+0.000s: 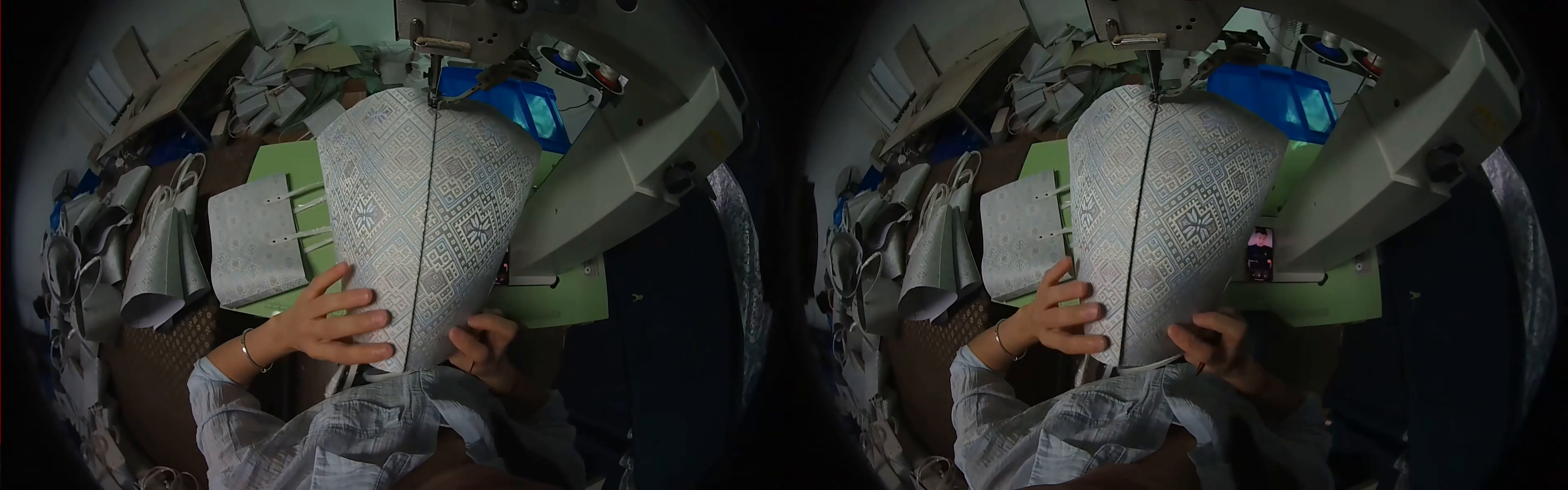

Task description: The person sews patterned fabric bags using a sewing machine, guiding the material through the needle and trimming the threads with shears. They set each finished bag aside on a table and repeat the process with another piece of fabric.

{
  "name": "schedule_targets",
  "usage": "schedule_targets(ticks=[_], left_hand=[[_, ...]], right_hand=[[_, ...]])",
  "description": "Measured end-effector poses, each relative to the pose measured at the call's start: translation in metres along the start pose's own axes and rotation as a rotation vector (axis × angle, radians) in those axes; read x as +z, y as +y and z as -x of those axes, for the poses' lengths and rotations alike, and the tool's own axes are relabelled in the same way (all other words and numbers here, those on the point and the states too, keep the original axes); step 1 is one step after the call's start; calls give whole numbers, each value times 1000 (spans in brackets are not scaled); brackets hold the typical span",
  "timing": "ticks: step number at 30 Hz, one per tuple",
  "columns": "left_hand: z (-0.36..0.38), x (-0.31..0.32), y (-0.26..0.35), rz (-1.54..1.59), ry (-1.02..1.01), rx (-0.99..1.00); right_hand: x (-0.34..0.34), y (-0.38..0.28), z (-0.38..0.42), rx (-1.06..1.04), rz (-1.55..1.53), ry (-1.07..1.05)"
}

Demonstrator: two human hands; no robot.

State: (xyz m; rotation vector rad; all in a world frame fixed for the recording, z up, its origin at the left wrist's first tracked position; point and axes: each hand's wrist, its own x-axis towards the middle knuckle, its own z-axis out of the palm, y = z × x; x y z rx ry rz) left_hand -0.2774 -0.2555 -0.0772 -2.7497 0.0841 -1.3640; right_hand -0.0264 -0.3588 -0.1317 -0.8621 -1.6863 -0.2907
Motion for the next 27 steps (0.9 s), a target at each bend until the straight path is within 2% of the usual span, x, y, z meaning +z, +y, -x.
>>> schedule_targets(ticks=[7,27], left_hand=[[-18,-11,3,109,32,82],[-28,-9,-15,100,76,76]], right_hand=[[-17,-5,-16,-11,9,-64],[-29,0,-36,59,-56,-172]])
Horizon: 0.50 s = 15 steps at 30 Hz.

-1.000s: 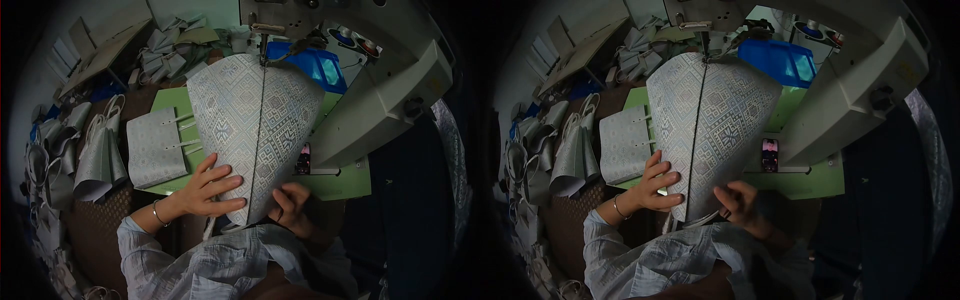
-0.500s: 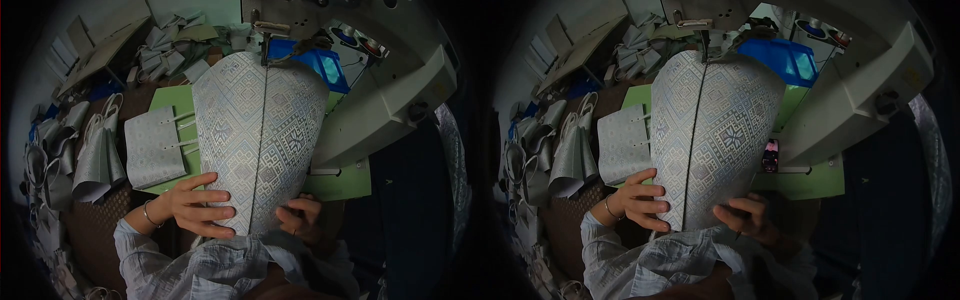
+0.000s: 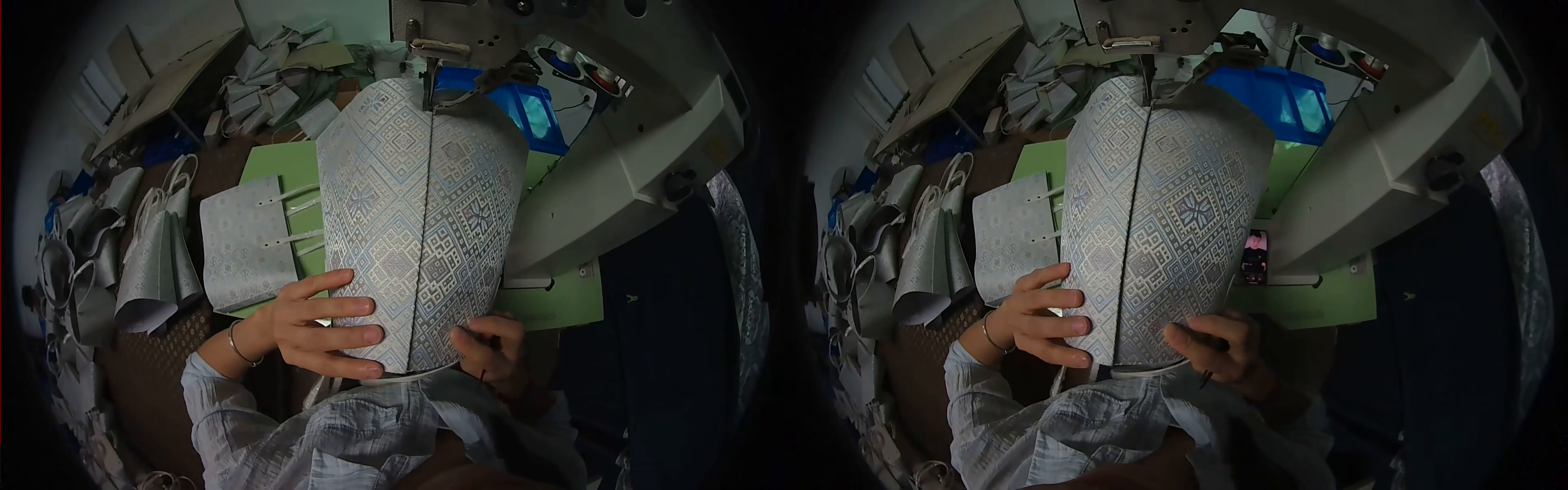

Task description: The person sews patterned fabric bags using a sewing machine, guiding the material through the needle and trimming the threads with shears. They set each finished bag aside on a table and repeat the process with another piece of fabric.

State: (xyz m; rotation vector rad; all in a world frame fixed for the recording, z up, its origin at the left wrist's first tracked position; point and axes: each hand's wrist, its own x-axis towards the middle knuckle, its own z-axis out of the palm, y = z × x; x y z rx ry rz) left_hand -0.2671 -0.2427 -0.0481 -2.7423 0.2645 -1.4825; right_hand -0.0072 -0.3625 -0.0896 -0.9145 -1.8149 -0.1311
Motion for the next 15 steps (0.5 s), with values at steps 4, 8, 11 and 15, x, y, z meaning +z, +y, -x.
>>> schedule_targets(ticks=[4,8,11,15], left_hand=[[-1,-2,-5,-18,-14,-4],[-6,-6,-8,-10,-25,-4],[-6,-12,-10,-24,-56,-18],[-12,-17,-13,-55,-104,-24]], right_hand=[[-2,2,-3,-6,36,-5],[-8,-1,-12,37,-11,-58],[-9,-1,-19,48,8,-80],[-12,4,-24,17,37,-76]])
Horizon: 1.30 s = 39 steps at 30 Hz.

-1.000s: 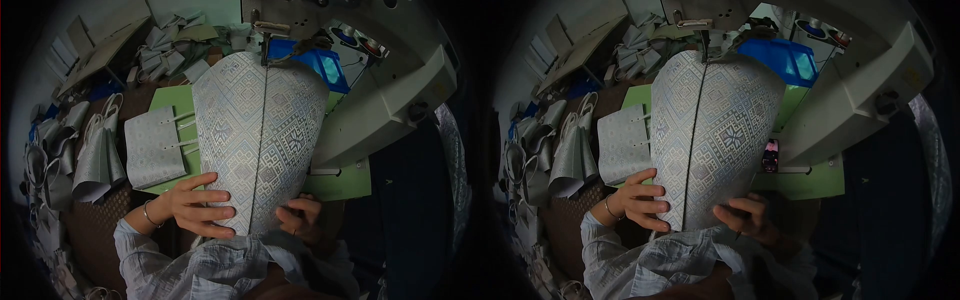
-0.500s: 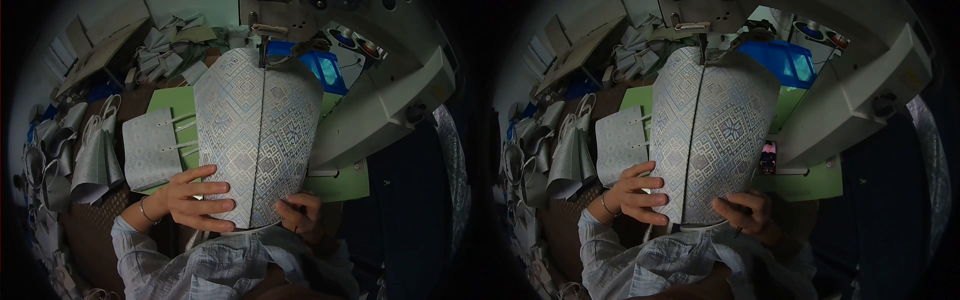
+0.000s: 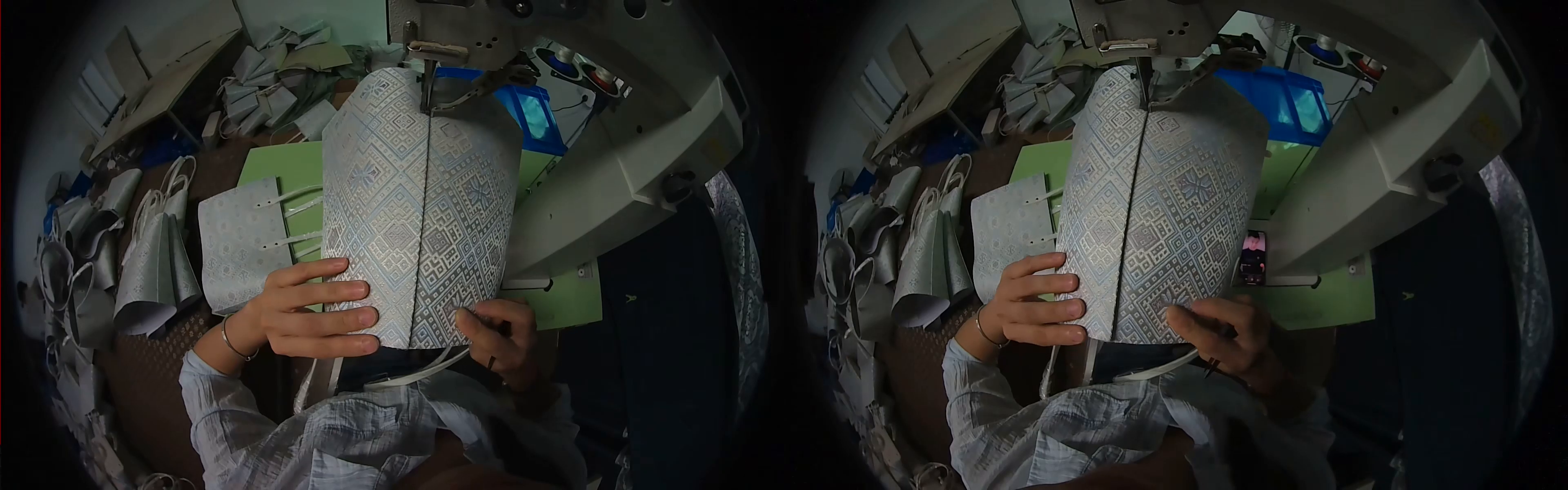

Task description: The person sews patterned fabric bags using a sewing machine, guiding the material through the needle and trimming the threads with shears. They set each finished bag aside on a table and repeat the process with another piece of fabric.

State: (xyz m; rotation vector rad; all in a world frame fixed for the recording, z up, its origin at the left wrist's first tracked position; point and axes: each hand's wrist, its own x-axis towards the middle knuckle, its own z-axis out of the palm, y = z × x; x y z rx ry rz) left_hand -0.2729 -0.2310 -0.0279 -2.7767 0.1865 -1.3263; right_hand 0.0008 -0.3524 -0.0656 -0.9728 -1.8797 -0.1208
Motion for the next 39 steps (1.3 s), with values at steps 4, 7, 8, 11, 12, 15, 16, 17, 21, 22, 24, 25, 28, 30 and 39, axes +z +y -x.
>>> schedule_targets(ticks=[4,7,8,11,12,15,16,17,21,22,24,25,28,30,39], left_hand=[[-6,0,-4,-30,-10,16],[-9,-2,-9,-53,-1,17],[-11,-4,-9,-53,-1,18],[-14,-6,-13,-55,-12,10],[-15,-6,-15,-65,-17,18],[-19,-10,-19,-86,-49,7],[-20,-11,-20,-93,-77,-13],[-21,-10,-21,-93,-77,-13],[-23,-10,-27,-103,-52,-22],[-24,-11,-29,-118,-64,-24],[-25,-11,-32,-120,-54,-29],[-25,-10,-33,-121,-44,-32],[-30,-12,-36,-125,-87,-47],[-34,-13,-39,-133,-98,-55],[-39,-13,-56,-144,-102,-47]], right_hand=[[-6,1,-8,26,49,9],[-10,4,-15,1,81,-22],[-10,5,-17,-9,92,-25],[-9,10,-20,-24,116,-15],[-8,11,-20,-30,128,-2],[-8,17,-23,-35,158,-11],[-8,17,-26,-32,156,-13],[-8,17,-30,-43,176,5],[-8,23,-34,-65,181,15],[-7,24,-36,-65,180,13],[-5,27,-39,-87,196,25],[-5,27,-40,-86,195,24],[-7,31,-44,-71,222,30],[-9,36,-46,-90,216,13],[-11,48,-59,-116,264,-19]])
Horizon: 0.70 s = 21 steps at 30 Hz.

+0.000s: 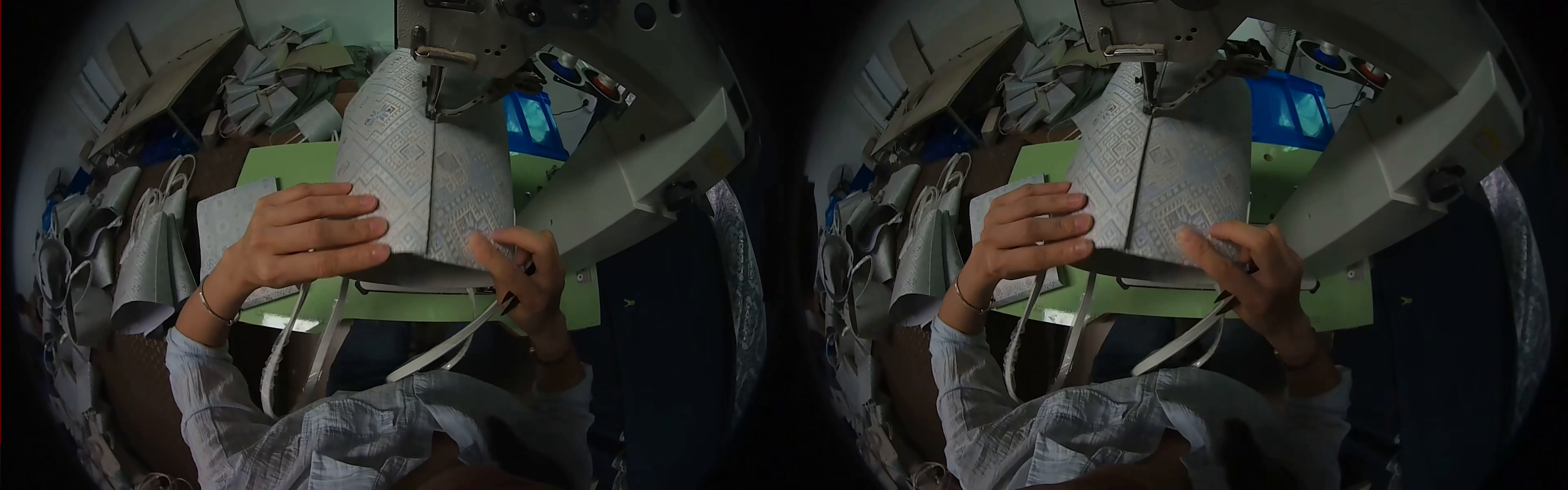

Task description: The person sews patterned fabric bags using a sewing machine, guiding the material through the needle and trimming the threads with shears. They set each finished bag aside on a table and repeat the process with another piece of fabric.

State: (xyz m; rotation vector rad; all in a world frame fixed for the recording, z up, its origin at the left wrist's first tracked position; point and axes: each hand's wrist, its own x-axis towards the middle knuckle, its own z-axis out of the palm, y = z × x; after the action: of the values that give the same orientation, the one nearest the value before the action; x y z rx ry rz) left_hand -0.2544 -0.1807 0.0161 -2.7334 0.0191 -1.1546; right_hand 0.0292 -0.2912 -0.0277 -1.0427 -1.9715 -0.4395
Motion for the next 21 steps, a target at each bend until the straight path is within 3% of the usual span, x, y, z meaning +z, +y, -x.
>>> schedule_targets(ticks=[21], left_hand=[[-18,4,-37,-20,-5,16]], right_hand=[[4,32,-30,12,32,4]])
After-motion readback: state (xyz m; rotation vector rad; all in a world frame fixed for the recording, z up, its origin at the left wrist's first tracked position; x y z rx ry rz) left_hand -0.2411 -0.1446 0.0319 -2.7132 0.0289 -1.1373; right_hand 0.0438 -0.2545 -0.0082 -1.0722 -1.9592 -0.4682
